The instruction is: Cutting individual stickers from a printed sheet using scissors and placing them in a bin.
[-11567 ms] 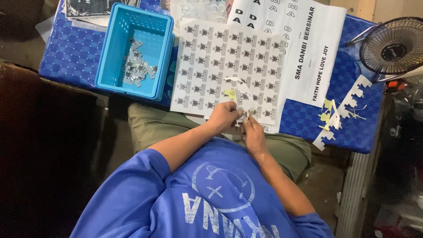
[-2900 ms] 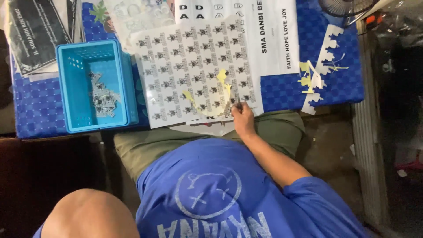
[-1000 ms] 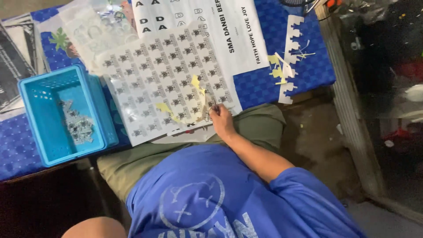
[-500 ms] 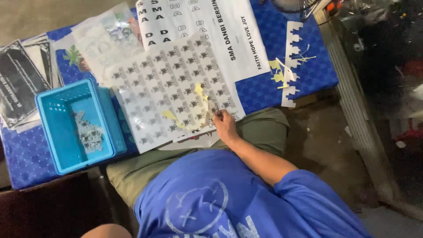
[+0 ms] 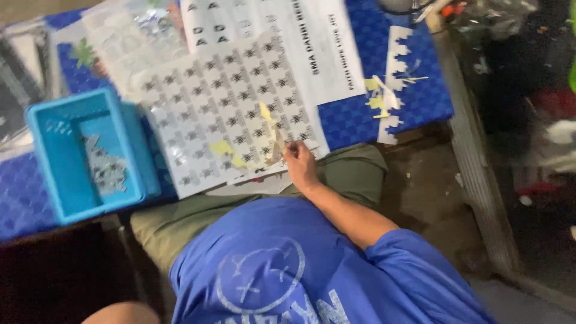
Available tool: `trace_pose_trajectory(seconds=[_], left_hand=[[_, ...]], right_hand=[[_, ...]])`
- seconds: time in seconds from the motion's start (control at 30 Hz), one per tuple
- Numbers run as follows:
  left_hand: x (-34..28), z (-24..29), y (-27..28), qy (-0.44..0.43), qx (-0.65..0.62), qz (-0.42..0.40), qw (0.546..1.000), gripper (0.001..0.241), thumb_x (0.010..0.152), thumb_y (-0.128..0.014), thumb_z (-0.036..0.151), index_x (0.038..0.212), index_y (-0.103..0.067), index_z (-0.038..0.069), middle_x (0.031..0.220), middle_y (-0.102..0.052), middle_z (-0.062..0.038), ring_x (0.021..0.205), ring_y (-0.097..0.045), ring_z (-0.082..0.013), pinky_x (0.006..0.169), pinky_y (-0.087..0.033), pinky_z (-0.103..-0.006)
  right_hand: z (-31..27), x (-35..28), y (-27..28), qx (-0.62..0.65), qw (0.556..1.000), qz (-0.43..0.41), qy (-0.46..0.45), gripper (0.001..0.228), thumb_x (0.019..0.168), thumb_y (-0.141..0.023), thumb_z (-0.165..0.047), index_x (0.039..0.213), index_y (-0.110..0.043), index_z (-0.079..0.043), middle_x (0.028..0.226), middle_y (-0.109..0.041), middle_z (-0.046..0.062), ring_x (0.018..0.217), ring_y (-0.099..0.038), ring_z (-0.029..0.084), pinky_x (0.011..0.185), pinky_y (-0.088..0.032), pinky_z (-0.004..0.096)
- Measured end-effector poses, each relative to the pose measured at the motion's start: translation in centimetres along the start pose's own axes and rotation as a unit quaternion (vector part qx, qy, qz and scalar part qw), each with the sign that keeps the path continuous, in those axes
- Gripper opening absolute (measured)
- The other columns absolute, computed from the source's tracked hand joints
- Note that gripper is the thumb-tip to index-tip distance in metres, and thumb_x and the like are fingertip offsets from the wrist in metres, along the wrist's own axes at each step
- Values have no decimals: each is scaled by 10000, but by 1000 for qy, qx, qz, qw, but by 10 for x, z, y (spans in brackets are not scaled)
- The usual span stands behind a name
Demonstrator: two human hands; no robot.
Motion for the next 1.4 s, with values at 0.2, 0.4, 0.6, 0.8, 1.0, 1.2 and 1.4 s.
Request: trace_pose_trajectory(seconds=[0.2,0.4,0.6,0.8,1.0,1.2,1.4], left_hand=[[142,-13,35,39,-22,-19,999,384,937,-420,213,1227,-644,99,1173,-655,-185,1158,-588,-443,1107,-380,-632],[302,-88,17,283,-478,44,830,569,872,-731,259,1356,-534,33,1291,-646,-182,1212,-641,-330,967,-559,-447],[333,-90,-27,271,-427,-11,863,557,906,-719,398,1349,-627,74,1260,-680,-140,1257,-618,-350,1043,-504,-502],[331,-106,-125,341,-589,-22,733,310,935,-702,282,1163,-705,71,907,-746,-109,733,-718,-210,414,-630,-377],[330,-87,-87,308,-653,10,692,197,955,-680,196,1055,-716,30,793,-678,-87,650,-596,-123,358,-549,-225],[326,-92,-41,304,-626,7,718,197,1020,-551,144,1126,-701,76,769,-679,-109,637,-642,-151,358,-594,-251],[323,-97,-53,280,-584,25,761,260,1000,-604,123,1226,-732,119,936,-725,-109,878,-687,-218,713,-597,-379]], right_hand=[[-46,-12,1,13,996,-20,87,154,974,-622,-227,861,-546,-156,567,-552,2,509,-518,136,548,-476,337],[-93,-39,2,82,993,-29,79,136,1004,-582,-135,879,-569,-83,519,-592,95,480,-615,178,536,-520,290],[-115,-50,0,43,993,-36,108,116,964,-657,-172,958,-578,-87,559,-660,110,538,-674,189,560,-509,288],[-111,-54,-6,21,976,-44,213,112,1017,-675,-154,971,-609,-76,580,-681,130,559,-696,212,595,-539,317],[-106,-51,1,57,981,-19,184,113,997,-665,-164,946,-596,-91,562,-650,128,487,-630,180,507,-508,281],[-115,-61,-3,104,958,-103,248,296,1115,-435,-238,1026,-641,-45,662,-640,134,510,-593,142,459,-452,273],[-97,-73,-28,42,957,-253,138,436,1083,-426,-280,825,-653,-12,496,-544,152,416,-532,216,403,-446,316]])
Point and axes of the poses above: each hand's wrist, its own x-axis towards the middle knuckle, its own y-axis out of the back of the hand, z = x × y, the point moved 10 cm from there along x, towards the middle knuckle
